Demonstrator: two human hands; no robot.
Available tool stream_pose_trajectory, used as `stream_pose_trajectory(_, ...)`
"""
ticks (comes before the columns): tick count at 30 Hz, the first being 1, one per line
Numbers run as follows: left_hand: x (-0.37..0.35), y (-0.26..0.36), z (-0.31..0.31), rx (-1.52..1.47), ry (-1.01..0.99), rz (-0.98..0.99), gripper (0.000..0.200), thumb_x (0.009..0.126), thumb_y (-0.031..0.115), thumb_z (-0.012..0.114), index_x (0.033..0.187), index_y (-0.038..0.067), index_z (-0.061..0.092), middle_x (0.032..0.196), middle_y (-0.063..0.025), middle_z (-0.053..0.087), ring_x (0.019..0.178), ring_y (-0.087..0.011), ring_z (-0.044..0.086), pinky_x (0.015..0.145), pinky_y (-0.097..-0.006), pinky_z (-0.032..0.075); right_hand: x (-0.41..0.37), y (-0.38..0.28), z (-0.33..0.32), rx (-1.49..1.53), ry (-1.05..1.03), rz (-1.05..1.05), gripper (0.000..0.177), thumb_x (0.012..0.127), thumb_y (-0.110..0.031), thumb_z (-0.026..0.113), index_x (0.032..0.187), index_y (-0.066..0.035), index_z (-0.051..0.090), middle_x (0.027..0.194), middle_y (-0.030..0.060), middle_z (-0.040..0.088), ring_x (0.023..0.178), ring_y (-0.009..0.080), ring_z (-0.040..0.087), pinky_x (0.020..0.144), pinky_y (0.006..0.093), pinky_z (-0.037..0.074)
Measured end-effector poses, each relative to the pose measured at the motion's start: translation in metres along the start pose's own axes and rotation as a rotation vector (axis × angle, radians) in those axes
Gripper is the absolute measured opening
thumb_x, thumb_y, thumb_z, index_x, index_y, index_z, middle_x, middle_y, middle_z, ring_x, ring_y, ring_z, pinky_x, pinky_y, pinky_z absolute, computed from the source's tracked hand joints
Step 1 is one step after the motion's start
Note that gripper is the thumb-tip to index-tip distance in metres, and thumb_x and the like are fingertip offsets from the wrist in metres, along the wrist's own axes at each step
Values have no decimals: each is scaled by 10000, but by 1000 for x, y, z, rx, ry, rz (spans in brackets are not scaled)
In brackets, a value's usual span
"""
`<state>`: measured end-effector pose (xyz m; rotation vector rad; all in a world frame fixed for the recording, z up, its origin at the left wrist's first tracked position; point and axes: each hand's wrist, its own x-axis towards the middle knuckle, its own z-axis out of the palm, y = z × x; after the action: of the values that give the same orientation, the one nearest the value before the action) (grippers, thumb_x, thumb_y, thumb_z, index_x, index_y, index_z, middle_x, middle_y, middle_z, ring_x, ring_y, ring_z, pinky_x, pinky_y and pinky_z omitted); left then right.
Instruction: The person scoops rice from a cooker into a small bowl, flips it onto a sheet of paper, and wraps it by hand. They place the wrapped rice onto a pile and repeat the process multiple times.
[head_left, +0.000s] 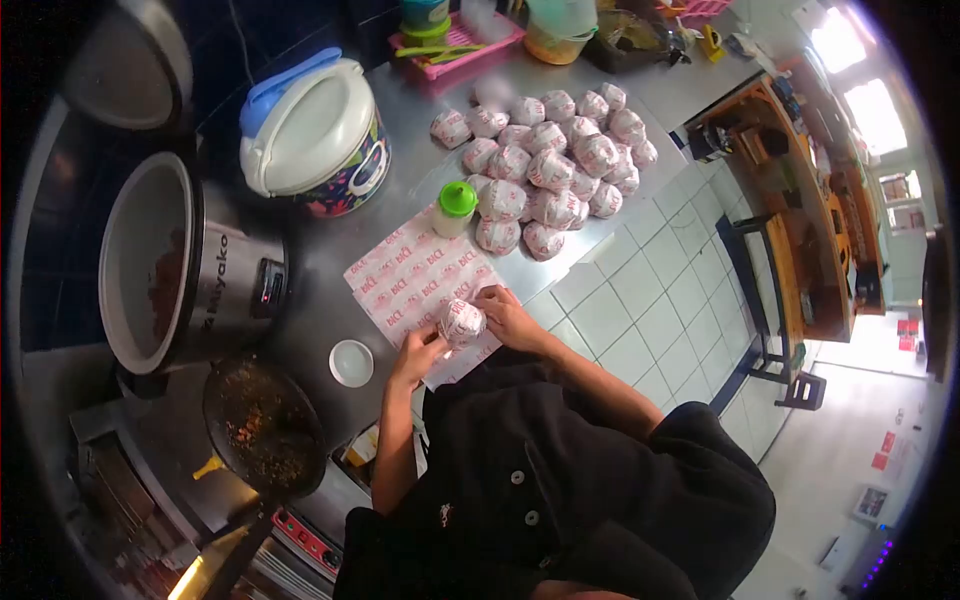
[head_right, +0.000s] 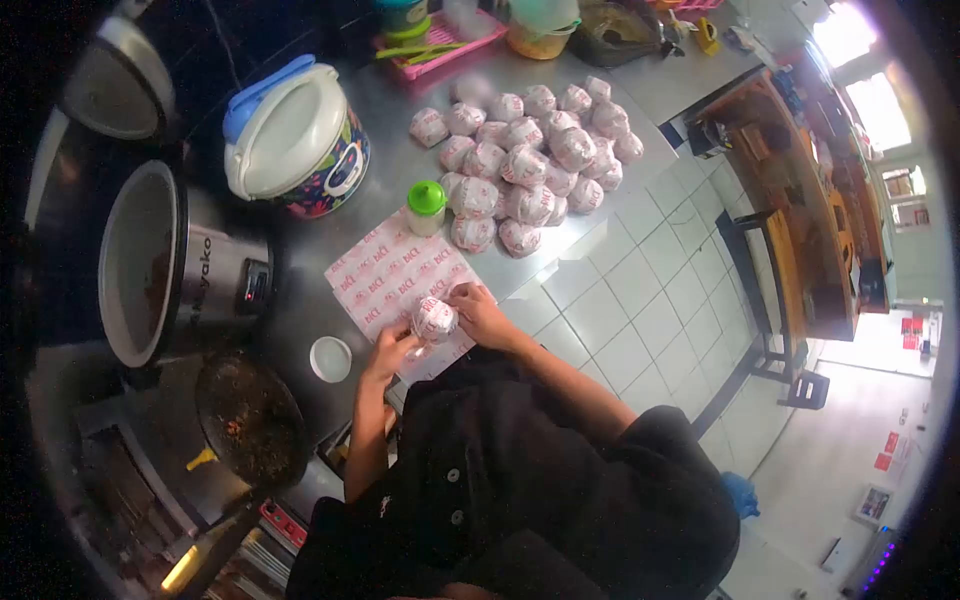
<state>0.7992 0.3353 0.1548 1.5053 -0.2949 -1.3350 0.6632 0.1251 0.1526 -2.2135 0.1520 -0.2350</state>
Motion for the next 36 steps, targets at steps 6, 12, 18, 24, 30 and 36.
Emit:
stream_pose_trajectory(6, -17, 58, 34, -132, -45, 237, 253, 895, 16, 702, 1147, -11, 704, 1014, -18, 669, 1011, -130, 646, 852, -287, 531, 11, -26, -33, 1525, -141, 662, 473, 974, -246, 633, 1354, 29, 566, 1317, 122, 617, 1219, 250, 583, 1076, 412, 436)
stream_pose_trajectory(12, 8, 84, 83, 487, 177, 255, 344, 840, 2, 774, 1157, -16, 640, 970, -76, 672, 993, -144, 678, 795, -282, 534, 16, -14, -77, 1081, -115, 580, 675, 928, -476, 731, 1320, 53, 582, 1222, 121, 649, 1122, 192, 607, 972, 340, 482)
stream_pose_trajectory(18, 71, 73, 165, -253, 305, 309, 461, 840, -89, 733, 1244, -17, 523, 1124, -151, 689, 1049, -196, 679, 889, -314, 561, 9, 5, -158, 909, -61, 611, 596, 921, -439, 754, 1300, -13, 582, 1072, 68, 661, 1020, 155, 608, 882, 312, 491)
stream_pose_trajectory(24, 76, 119, 234, -69, 360, 328, 440, 923, -14, 669, 1325, 23, 494, 1224, -140, 645, 1112, -206, 631, 911, -339, 537, 8, 55, -223, 865, 149, 640, 442, 964, -408, 693, 1175, -23, 644, 1045, 74, 667, 997, 153, 606, 865, 316, 491)
stream_pose_trajectory(30, 49, 66, 180, 448, 878, 350, 345, 917, 47, 621, 1258, 0, 592, 1190, -138, 656, 1037, -258, 658, 876, -362, 539, 89, 118, -353, 246, 624, 513, 521, 953, -475, 674, 1179, -6, 663, 919, 121, 733, 868, 235, 682, 798, 380, 523)
stream_pose_trajectory(36, 22, -13, 129, 744, 1413, 285, 342, 954, 77, 564, 1274, -43, 560, 1240, -233, 584, 1151, -379, 580, 1017, -464, 440, 198, 237, -369, -389, 131, 197, 496, 971, -503, 594, 1136, -46, 697, 957, 234, 724, 910, 434, 689, 818, 509, 520)
